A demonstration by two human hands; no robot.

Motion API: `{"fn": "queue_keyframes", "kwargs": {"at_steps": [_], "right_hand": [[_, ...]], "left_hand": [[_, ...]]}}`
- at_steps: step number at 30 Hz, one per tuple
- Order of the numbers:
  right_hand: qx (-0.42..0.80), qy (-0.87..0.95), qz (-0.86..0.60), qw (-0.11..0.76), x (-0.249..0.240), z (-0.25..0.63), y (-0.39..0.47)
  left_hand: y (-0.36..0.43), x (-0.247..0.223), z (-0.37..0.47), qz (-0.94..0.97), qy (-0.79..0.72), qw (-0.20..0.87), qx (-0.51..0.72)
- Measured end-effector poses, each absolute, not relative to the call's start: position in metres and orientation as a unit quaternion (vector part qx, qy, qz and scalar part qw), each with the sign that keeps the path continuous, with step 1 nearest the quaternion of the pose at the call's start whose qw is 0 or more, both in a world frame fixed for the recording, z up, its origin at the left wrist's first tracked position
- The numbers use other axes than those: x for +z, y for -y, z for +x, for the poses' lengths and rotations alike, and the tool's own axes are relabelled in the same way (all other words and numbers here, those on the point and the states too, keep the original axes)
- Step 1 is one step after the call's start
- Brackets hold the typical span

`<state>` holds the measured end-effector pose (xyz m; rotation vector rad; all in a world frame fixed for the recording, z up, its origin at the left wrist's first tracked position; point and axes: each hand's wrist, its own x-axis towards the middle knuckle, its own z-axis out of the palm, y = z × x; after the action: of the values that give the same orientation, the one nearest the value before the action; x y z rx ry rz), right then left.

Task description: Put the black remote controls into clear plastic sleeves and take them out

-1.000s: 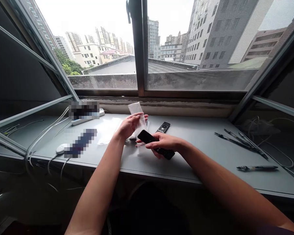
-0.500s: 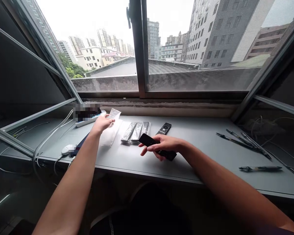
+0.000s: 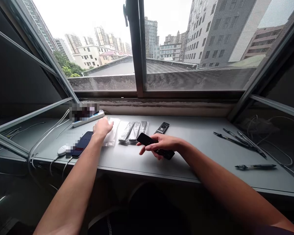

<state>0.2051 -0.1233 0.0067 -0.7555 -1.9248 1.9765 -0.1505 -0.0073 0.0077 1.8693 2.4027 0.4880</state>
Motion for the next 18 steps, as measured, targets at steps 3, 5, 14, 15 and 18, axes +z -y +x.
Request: {"fn": "queue_keyframes", "kwargs": {"at_steps": [3, 5, 14, 15, 18], "right_hand": [[0.688, 0.665, -0.255, 0.14, 0.006, 0.205, 0.123], [0.688, 0.66, -0.261, 0.148, 0.005, 0.203, 0.123], [0.684, 0.542, -0.325, 0.363, -0.01, 0.195, 0.114], [0.685, 0.526, -0.326, 0.385, -0.01, 0.194, 0.112], [0.692, 0.471, -0.321, 0.442, -0.011, 0.19, 0.106]], "left_hand": [[0.007, 0.005, -0.147, 0.627, -0.769, 0.056, 0.111], [0.007, 0.003, -0.144, 0.631, -0.762, 0.077, 0.12], [0.01, 0.01, -0.13, 0.548, -0.771, 0.184, 0.266], [0.012, 0.015, -0.124, 0.551, -0.771, 0.181, 0.263], [0.022, 0.029, -0.096, 0.601, -0.724, 0.133, 0.313]]}}
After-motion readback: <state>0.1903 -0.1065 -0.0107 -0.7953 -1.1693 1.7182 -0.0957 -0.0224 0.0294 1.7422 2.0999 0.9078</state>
